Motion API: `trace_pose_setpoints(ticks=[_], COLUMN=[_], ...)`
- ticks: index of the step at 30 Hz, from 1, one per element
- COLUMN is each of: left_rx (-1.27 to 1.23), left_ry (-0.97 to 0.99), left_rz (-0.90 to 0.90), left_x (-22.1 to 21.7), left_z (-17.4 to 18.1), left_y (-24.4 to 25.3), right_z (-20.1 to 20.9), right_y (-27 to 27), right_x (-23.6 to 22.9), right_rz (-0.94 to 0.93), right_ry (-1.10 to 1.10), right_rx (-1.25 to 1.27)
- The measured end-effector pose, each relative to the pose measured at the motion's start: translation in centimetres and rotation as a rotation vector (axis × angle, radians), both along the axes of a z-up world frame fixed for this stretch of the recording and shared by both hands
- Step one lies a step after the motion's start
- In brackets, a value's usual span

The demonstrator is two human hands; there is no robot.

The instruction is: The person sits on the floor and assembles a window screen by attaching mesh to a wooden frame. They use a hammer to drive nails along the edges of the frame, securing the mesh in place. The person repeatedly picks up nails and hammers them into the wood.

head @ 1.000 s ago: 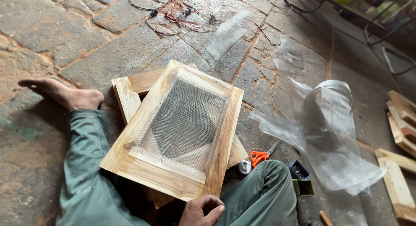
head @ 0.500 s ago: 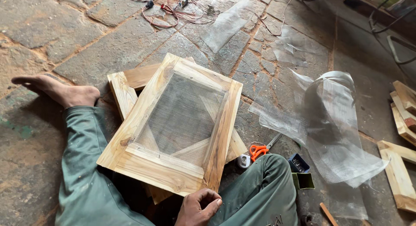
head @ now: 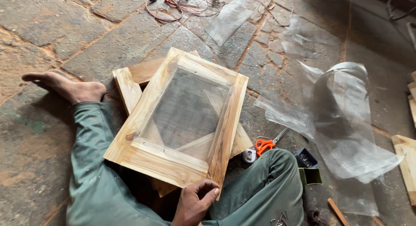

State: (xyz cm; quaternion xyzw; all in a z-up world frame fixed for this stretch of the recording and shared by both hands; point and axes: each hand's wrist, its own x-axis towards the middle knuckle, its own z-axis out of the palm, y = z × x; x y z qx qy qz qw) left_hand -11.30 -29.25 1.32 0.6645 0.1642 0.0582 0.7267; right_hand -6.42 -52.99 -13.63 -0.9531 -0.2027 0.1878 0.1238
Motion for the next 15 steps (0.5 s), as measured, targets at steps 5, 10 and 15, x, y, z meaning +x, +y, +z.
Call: trace_pose_setpoints(ticks=[5,10,15], left_rx=[0.06,-0.012,0.094], left_ry=[-0.016,-0.006,-0.089], left_rz=[0.148,0.232,0.353], left_x=[-0.5,-0.5,-0.6], left_z=[0.2,0.3,1.3], left_y=[0.9,1.5,2.4], right_z=[-2.4,-4.4,0.1], right_y=[1.4,2.7,2.9], right_x=[-1.2,-2.7,-0.7], right_rz=[0.064,0.127,0.186], right_ry=[0.036,0.084,0.58], right_rx=[0.012,0.065,0.343])
